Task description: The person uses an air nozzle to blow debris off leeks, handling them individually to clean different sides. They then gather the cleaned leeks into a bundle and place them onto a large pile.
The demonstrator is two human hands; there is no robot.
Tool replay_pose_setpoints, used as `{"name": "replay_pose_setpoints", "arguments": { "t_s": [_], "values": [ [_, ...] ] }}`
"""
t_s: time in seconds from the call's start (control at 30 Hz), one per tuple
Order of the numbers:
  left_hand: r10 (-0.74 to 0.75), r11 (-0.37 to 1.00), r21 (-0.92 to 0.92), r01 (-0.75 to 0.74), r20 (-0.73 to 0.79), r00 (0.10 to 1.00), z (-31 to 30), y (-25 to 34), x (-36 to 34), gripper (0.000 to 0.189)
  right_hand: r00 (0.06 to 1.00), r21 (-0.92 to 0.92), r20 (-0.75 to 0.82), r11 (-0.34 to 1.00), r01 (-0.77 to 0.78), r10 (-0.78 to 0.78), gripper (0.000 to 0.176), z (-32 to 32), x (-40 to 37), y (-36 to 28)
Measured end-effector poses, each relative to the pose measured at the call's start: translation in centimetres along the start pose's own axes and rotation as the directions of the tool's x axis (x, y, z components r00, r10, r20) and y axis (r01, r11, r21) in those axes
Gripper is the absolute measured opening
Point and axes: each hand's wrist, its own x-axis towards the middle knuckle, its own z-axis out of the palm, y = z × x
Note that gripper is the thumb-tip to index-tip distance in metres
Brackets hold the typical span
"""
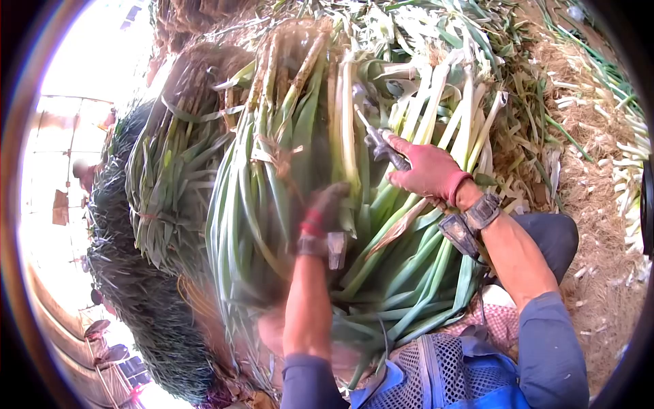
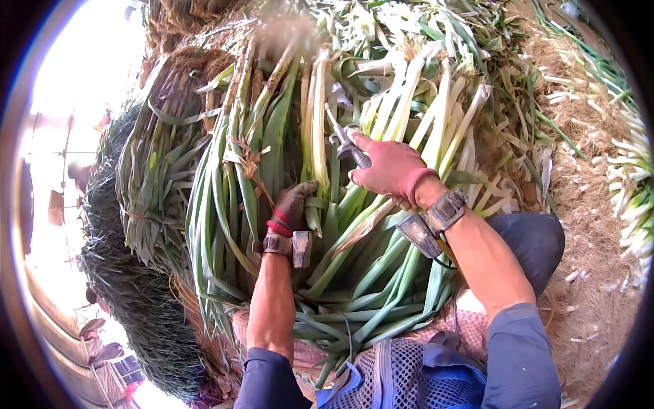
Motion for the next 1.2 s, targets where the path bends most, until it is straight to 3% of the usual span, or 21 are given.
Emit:
{"name": "replay_pose_setpoints", "arguments": {
  "t_s": [0.17, 0.23, 0.3, 0.37, 0.4, 0.5, 0.53, 0.57, 0.6, 0.67, 0.73, 0.77, 0.83, 0.87, 0.93, 0.97, 1.03, 1.07, 1.1, 1.17, 1.2],
  "values": [
    [-0.044, 0.994, -0.101, 0.051, 0.073, 0.996, 0.4, -0.1, 0.5, 0.017, 0.996, 0.022, 0.09, 1.0, 0.017, -0.019, 0.087, -0.6, -2.9, 0.8],
    [-0.072, 0.98, -0.171, 0.099, 0.158, 0.985, 0.3, -0.6, 1.0, 0.021, 0.965, 0.051, 0.255, 0.998, 0.045, -0.056, 0.088, -1.4, -5.1, 0.6],
    [-0.039, 0.987, -0.146, 0.062, 0.156, 0.987, -0.2, -0.9, 1.9, 0.021, 0.962, 0.103, 0.256, 0.992, 0.074, -0.098, 0.089, 0.0, -6.8, 3.0],
    [-0.004, 0.993, -0.118, 0.022, 0.154, 0.988, -0.3, -1.2, 2.5, 0.021, 0.946, 0.073, 0.059, 0.946, 0.315, -0.32, 0.089, 1.2, -7.7, 4.8],
    [-0.007, 0.988, -0.153, 0.032, 0.164, 0.986, -0.2, -1.3, 2.5, 0.022, 0.974, 0.139, 0.172, 0.982, 0.125, -0.148, 0.089, -0.4, -8.5, 3.6],
    [-0.005, 0.984, -0.176, 0.037, 0.179, 0.984, -0.3, -0.9, 2.0, 0.024, 0.969, 0.124, 0.234, 0.991, 0.044, -0.073, 0.089, -1.5, -9.1, 3.3],
    [-0.003, 0.985, -0.168, 0.035, 0.186, 0.983, -0.3, -0.6, 1.7, 0.025, 0.97, 0.132, 0.23, 0.99, 0.047, -0.076, 0.089, -0.7, -9.1, 4.0],
    [-0.004, 0.987, -0.16, 0.034, 0.184, 0.983, -0.3, -0.3, 1.5, 0.025, 0.969, 0.156, 0.125, 0.969, 0.192, -0.212, 0.089, 0.7, -8.9, 5.1],
    [-0.023, 0.99, -0.132, 0.044, 0.157, 0.987, -0.1, 0.3, 1.0, 0.024, 0.94, 0.164, 0.016, 0.928, 0.334, -0.341, 0.088, 1.4, -8.8, 5.8],
    [-0.041, 0.994, -0.095, 0.053, 0.127, 0.991, 1.0, 2.1, -0.6, 0.024, 0.961, 0.195, 0.07, 0.948, 0.25, -0.268, 0.088, -0.2, -9.1, 4.8],
    [0.172, 0.97, 0.171, -0.171, 0.011, 0.985, 3.3, 4.9, -3.5, 0.02, 0.973, 0.226, 0.126, 0.961, 0.16, -0.191, 0.088, -0.7, -9.3, 4.7],
    [0.194, 0.968, 0.168, -0.189, -0.014, 0.981, 4.9, 6.5, -5.1, 0.017, 0.97, 0.218, 0.082, 0.954, 0.207, -0.229, 0.087, -0.6, -9.4, 5.1],
    [0.314, 0.852, 0.444, -0.278, -0.008, 0.949, 5.1, 7.5, -4.6, 0.017, 0.964, 0.217, 0.031, 0.943, 0.251, -0.264, 0.087, -1.0, -9.6, 5.3],
    [0.313, 0.846, 0.455, -0.277, -0.004, 0.95, 5.3, 7.9, -4.4, 0.017, 0.975, 0.239, 0.042, 0.95, 0.201, -0.217, 0.087, -1.7, -9.8, 5.2],
    [0.4, 0.647, 0.712, -0.272, -0.014, 0.916, 5.4, 8.1, -3.8, 0.018, 0.98, 0.329, 0.124, 0.938, 0.107, -0.155, 0.088, -3.6, -10.4, 4.7],
    [0.395, 0.638, 0.724, -0.263, -0.015, 0.918, 4.5, 7.5, -3.4, 0.018, 0.98, 0.346, 0.124, 0.932, 0.107, -0.158, 0.088, -3.4, -10.8, 4.5],
    [0.504, 0.482, 0.806, -0.345, 0.067, 0.861, 5.5, 8.5, -3.2, 0.017, 0.973, 0.254, 0.158, 0.959, 0.126, -0.17, 0.088, -4.0, -10.7, 4.7],
    [0.457, 0.775, 0.489, -0.401, 0.005, 0.89, 7.2, 8.7, -5.7, 0.015, 0.978, 0.237, 0.155, 0.966, 0.099, -0.138, 0.088, -4.1, -10.9, 5.0],
    [0.41, 0.823, 0.404, -0.399, 0.061, 0.91, 6.1, 9.0, -5.4, 0.015, 0.979, 0.259, 0.118, 0.957, 0.13, -0.165, 0.088, -3.4, -10.9, 5.7],
    [0.313, 0.763, 0.621, -0.178, -0.114, 0.943, 7.4, 10.7, -6.5, 0.015, 0.977, 0.275, 0.128, 0.952, 0.133, -0.173, 0.087, -3.4, -10.9, 5.7],
    [0.403, 0.643, 0.73, -0.231, -0.065, 0.913, 6.1, 9.8, -4.5, 0.016, 0.976, 0.268, 0.106, 0.951, 0.155, -0.189, 0.087, -3.8, -10.7, 5.5]
  ]
}}
